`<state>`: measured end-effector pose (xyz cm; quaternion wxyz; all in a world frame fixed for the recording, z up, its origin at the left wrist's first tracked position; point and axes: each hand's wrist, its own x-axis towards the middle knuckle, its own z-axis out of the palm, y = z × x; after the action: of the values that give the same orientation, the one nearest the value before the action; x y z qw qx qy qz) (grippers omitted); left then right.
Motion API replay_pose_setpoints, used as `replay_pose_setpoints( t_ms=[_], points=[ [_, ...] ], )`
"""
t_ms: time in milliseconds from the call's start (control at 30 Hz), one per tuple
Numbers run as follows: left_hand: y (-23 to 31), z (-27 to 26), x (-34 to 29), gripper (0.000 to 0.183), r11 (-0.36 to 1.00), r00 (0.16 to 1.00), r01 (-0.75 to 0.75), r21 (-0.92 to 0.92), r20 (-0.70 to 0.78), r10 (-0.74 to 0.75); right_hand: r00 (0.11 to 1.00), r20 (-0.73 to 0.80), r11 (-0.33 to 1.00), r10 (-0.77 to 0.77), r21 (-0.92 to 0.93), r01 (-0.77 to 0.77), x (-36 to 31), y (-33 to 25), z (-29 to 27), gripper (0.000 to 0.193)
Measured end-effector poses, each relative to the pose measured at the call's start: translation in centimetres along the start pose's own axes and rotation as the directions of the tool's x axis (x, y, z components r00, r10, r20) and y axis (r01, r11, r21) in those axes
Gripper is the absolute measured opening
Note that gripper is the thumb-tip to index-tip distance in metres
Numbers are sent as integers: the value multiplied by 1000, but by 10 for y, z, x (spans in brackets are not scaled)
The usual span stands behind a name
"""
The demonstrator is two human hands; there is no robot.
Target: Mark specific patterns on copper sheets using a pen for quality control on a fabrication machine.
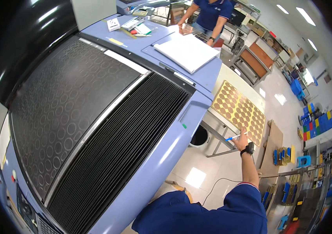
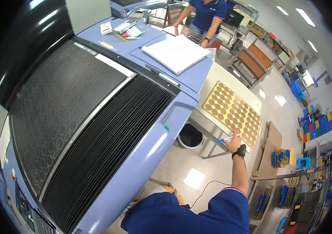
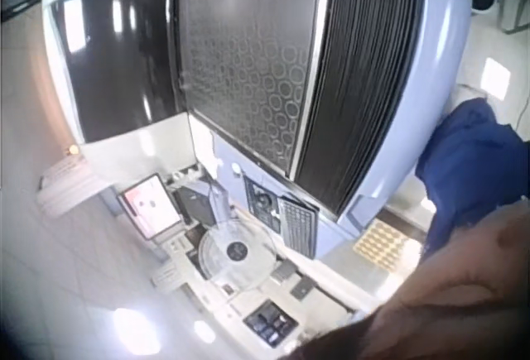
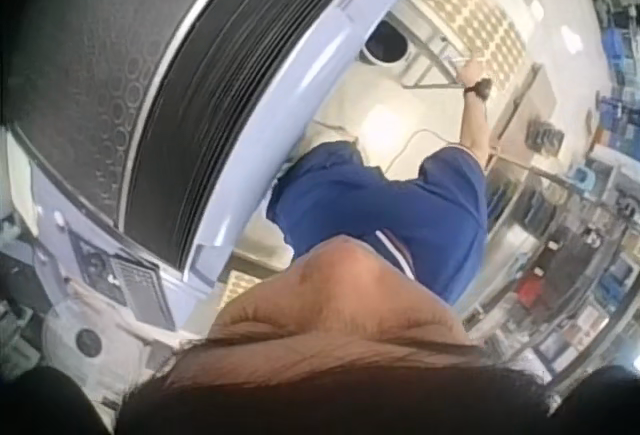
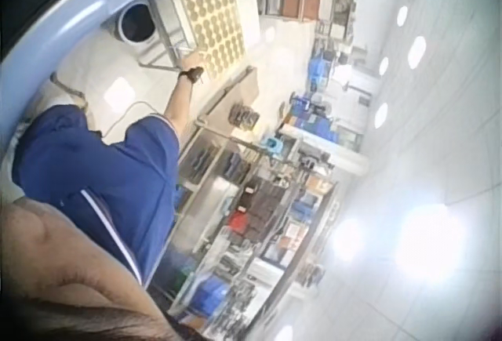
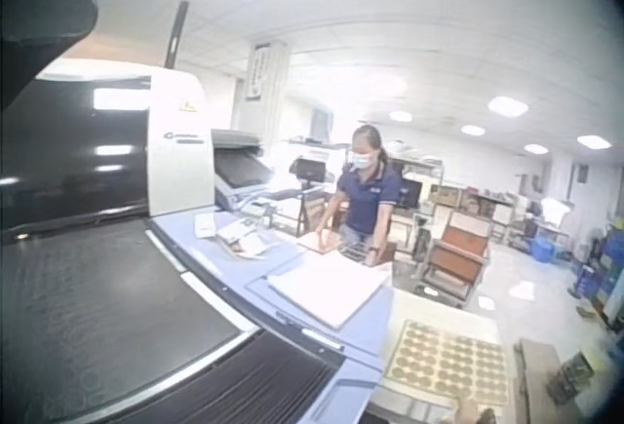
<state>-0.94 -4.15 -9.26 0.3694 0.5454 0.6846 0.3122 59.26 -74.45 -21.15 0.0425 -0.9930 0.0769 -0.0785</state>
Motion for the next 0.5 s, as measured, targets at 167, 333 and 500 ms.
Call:
replay_pose_setpoints(
  t_ms=[167, 333, 500],
  points=[
    [38, -28, -14, 39, 995, 995, -97, 38, -14, 97, 991, -121, 996, -52, -84, 42, -36, -21, -3, 59],
    [54, -49, -25, 39, 986, 985, -164, 35, -36, 166, 996, -90, 999, -17, -50, 12, -34, -7, 0, 47],
    [84, -28, -18, 39, 970, 968, -239, 42, -67, 241, 903, -430, 1000, 14, -18, -24, -12, 2, -34, 30]
  ],
)
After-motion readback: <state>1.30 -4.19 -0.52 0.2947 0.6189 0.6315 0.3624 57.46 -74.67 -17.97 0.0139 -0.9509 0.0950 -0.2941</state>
